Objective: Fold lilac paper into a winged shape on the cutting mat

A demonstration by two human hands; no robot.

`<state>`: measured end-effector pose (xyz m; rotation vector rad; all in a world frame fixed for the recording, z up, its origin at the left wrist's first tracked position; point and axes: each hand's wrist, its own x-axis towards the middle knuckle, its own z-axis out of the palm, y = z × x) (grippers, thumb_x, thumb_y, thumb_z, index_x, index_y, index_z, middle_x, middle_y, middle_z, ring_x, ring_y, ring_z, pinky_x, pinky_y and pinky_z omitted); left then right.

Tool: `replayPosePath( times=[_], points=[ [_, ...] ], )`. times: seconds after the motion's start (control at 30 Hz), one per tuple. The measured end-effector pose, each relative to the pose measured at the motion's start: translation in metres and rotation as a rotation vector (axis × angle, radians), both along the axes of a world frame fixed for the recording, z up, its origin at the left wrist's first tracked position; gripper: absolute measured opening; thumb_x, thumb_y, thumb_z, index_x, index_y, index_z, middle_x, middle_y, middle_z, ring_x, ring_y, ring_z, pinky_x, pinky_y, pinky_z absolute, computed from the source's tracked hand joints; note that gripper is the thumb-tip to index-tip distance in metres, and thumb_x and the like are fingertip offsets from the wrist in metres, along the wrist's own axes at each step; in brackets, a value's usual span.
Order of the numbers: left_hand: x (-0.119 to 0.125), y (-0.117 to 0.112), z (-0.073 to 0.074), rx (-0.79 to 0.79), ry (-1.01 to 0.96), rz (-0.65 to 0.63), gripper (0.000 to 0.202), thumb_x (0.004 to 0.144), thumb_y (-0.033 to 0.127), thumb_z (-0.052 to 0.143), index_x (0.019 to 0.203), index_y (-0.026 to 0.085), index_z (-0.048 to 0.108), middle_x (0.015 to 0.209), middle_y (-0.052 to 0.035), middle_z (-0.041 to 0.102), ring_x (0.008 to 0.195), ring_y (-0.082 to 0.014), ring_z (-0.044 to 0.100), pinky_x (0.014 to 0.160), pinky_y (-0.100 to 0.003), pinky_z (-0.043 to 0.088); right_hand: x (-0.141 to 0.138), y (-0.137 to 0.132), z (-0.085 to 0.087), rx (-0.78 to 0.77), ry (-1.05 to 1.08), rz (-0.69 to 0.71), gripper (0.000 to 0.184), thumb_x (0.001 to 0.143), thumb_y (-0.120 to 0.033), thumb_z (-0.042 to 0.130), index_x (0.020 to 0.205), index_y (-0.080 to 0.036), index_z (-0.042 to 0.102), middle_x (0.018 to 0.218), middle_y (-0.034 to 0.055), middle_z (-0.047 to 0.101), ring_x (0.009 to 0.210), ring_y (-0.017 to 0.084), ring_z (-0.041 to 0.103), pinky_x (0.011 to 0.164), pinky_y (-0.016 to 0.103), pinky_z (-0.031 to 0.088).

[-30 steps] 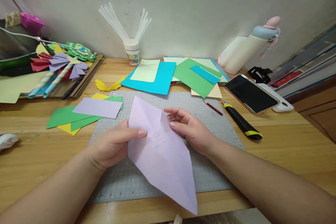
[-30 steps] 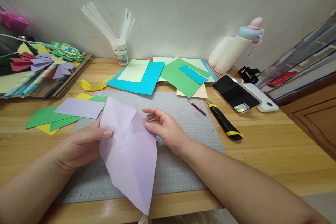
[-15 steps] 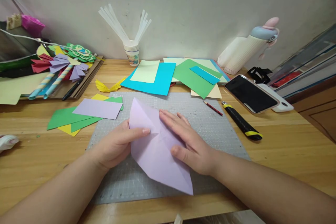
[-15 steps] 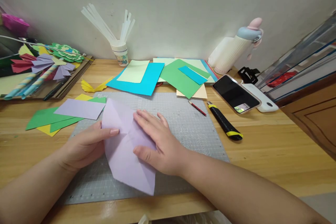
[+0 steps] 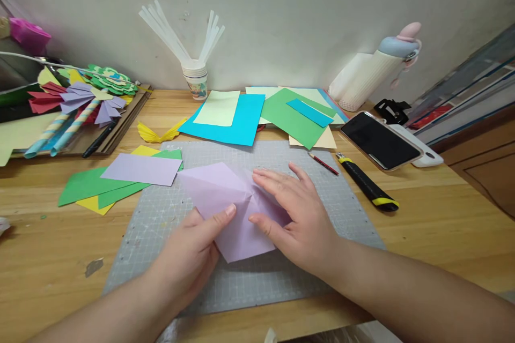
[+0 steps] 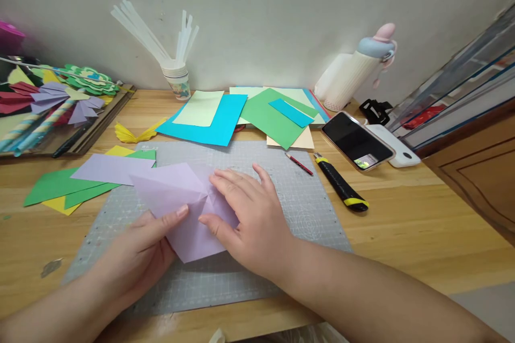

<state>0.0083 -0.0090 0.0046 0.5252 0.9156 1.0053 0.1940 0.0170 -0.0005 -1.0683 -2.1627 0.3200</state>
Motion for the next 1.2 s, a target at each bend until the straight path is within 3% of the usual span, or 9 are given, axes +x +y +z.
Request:
replayPosePath(
  times=[0.17, 0.33, 0.47, 0.67, 0.87, 1.2],
  points=[
    [-0.003, -0.001, 0.004, -0.058, -0.178, -0.106, 0.042, 0.078, 0.028, 0.071, 0.12, 0.025, 0.066, 0.11, -0.0042, 0.074, 0.111, -0.0296, 0.063, 0.09, -0.039, 0.053, 0.0, 0.004, -0.004, -0.094, -0.011, 0.021, 0.039, 0.091, -0.04, 0.06, 0.127, -0.025, 0.054, 0.126, 0.0071, 0.067, 0.117, 0.025, 0.061, 0.113, 0.053, 0.023],
    [-0.008, 0.008, 0.007, -0.118, -0.128, -0.033, 0.032, 0.075, 0.037, 0.072, 0.103, 0.023, 0.072, 0.103, -0.005, 0.075, 0.105, -0.0318, 0.066, 0.084, -0.04, 0.055, -0.001, 0.005, -0.006, -0.144, 0.016, 0.077, 0.037, 0.092, -0.036, 0.058, 0.128, -0.028, 0.053, 0.126, 0.006, 0.067, 0.115, 0.025, 0.062, 0.113, 0.056, 0.022],
    [-0.007, 0.011, 0.003, -0.127, -0.016, 0.035, 0.044, 0.074, 0.031, 0.075, 0.116, 0.022, 0.067, 0.107, -0.0054, 0.074, 0.103, -0.0287, 0.067, 0.082, -0.034, 0.055, -0.001, 0.005, -0.008, -0.152, 0.011, 0.131, 0.04, 0.092, -0.033, 0.059, 0.13, -0.028, 0.05, 0.127, 0.0047, 0.067, 0.117, 0.023, 0.06, 0.115, 0.053, 0.018],
    [-0.009, 0.011, 0.001, -0.114, -0.039, 0.054, 0.06, 0.077, 0.024, 0.072, 0.135, 0.024, 0.053, 0.117, -0.0059, 0.071, 0.107, -0.0291, 0.066, 0.08, -0.033, 0.056, 0.0, 0.007, -0.01, -0.127, 0.024, 0.063, 0.043, 0.088, -0.032, 0.064, 0.129, -0.026, 0.051, 0.13, 0.005, 0.064, 0.12, 0.023, 0.058, 0.116, 0.052, 0.015],
    [-0.01, 0.014, 0.0, -0.149, -0.098, 0.042, 0.059, 0.078, 0.022, 0.07, 0.134, 0.028, 0.054, 0.117, -0.0027, 0.072, 0.11, -0.0296, 0.065, 0.084, -0.035, 0.056, -0.001, 0.007, -0.009, -0.142, 0.044, 0.07, 0.039, 0.088, -0.033, 0.062, 0.126, -0.027, 0.052, 0.13, 0.0054, 0.064, 0.122, 0.023, 0.058, 0.115, 0.054, 0.016],
    [-0.006, 0.016, 0.0, -0.225, -0.064, 0.118, 0.049, 0.08, 0.015, 0.068, 0.128, 0.016, 0.058, 0.105, -0.0084, 0.075, 0.093, -0.023, 0.07, 0.077, -0.029, 0.058, -0.001, 0.006, -0.004, -0.079, -0.093, 0.057, 0.033, 0.092, -0.031, 0.056, 0.123, -0.021, 0.059, 0.132, 0.0078, 0.062, 0.124, 0.024, 0.055, 0.116, 0.055, 0.012]
  ],
)
